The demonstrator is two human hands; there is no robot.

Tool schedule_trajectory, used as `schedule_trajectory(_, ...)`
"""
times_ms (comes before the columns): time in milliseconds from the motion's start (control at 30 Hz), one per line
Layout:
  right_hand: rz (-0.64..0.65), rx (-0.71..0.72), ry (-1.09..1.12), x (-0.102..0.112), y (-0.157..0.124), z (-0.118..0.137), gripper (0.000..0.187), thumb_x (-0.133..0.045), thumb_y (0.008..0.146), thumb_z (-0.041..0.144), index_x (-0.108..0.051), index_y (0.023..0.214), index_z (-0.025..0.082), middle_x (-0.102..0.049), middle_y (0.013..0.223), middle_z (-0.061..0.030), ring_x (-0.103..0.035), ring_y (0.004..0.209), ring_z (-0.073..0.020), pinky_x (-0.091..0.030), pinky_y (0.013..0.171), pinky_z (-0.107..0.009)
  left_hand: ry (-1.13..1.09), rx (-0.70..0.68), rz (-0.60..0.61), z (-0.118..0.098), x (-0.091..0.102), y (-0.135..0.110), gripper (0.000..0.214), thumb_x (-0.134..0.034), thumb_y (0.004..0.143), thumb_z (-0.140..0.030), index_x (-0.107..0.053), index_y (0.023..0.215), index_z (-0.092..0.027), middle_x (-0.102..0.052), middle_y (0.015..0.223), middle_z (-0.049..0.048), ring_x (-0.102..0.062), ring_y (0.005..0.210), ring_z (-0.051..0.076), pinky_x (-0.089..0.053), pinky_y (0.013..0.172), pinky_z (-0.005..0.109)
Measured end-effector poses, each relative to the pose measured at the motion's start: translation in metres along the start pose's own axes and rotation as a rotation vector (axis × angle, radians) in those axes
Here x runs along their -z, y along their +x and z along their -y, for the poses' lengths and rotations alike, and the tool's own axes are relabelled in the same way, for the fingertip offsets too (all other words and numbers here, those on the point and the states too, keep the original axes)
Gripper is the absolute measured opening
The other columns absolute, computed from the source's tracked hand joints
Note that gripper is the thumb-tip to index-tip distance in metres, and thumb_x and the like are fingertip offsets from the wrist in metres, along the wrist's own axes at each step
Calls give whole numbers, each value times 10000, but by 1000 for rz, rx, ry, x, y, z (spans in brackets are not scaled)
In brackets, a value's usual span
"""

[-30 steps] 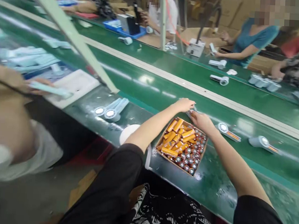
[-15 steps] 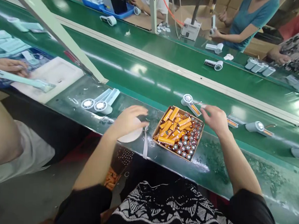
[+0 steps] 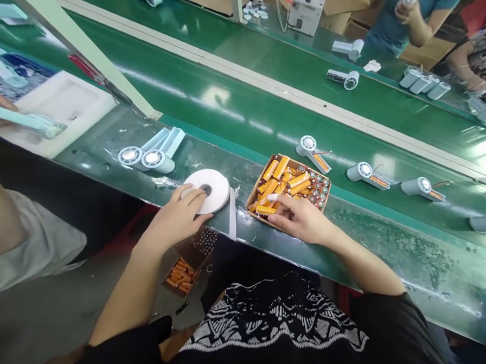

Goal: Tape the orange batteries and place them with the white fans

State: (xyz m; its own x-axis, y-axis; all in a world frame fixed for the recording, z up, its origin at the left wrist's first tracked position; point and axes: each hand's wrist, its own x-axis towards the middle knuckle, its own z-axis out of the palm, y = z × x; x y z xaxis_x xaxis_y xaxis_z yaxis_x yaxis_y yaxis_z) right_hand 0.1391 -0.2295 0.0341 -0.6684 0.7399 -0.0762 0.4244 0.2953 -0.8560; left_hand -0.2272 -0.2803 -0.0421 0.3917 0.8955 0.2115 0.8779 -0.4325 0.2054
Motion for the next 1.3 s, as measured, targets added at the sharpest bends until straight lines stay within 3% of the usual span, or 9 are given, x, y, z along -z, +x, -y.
schedule_trajectory(133,105,6,215,-9,1,12,616,-761,999,568,-652,1419,131,-774,819,-3,-650,598,-128,-481,595,-240,65,-103,-346,-32,25,-13,570,-816,893,-236,-657,1439,-196,-722,1319,172,-488,1460,476,-569,1120,625)
schedule_trajectory(267,270,137,250,-37,3,21,350,-706,1065,494,-763,953,167,-729,693,12,-639,582,-111,-457,580,-223,84,-208,-487,-47,35,-12,630,-901,791,-155,-701,1378,-267,-748,1202,121,-438,1479,477,-638,1019,588)
schedule_trajectory(433,585,300,-266,-80,-11,11,314,-693,1094,368,-738,839,192,-746,715,-6,-666,616,-138,-414,577,-263,-113,-15,-789,-24,22,-6,668,-961,792,-301,-687,1395,-216,-700,1251,127,-607,1320,427,-551,1143,689)
schedule_trajectory(500,498,318,-412,-76,-15,5,273,-693,1090,447,-770,1020,195,-776,804,-24,-696,685,-161,-441,603,-277,-216,95,-778,-21,13,-8,625,-927,846,-296,-676,1411,-208,-673,1324,134,-671,1252,380,-562,1152,641)
schedule_trajectory(633,78,246,-630,-37,-5,5,296,-610,1133,410,-728,1187,144,-776,1029,-107,-708,941,-216,-532,786,-319,-202,155,-657,-37,-3,-11,553,-885,901,-338,-676,1398,-220,-683,1301,140,-621,1351,420,-550,1159,623)
schedule_trajectory(800,160,106,-843,-6,16,9,188,-625,1113,285,-725,1100,127,-754,1015,-122,-678,995,-253,-533,836,-354,-221,91,-541,-61,-10,2,468,-823,914,-259,-659,1352,-256,-683,1243,121,-540,1440,421,-479,1220,606)
schedule_trajectory(933,73,131,-490,7,18,5,224,-687,1060,297,-735,1227,156,-764,996,-82,-682,852,-196,-544,791,-336,-223,-10,-520,-68,-5,9,546,-777,887,-144,-610,1395,-257,-670,1238,122,-528,1446,421,-490,1203,617)
schedule_trajectory(1100,-472,205,237,19,11,3,486,-811,933,572,-720,1286,251,-768,1112,-49,-733,913,-192,-629,835,-351,-125,-70,-495,-78,-3,8,512,-734,855,-53,-645,1328,-226,-710,1223,137,-586,1338,410,-537,1101,605)
schedule_trajectory(1300,-622,246,250,-4,12,6,269,-802,946,477,-758,1107,266,-793,1254,-81,-759,1197,-269,-634,1079,-506,-6,-110,-458,-96,-7,15,588,-716,838,-16,-687,1386,-228,-770,1186,104,-603,1236,342,-538,1006,489)
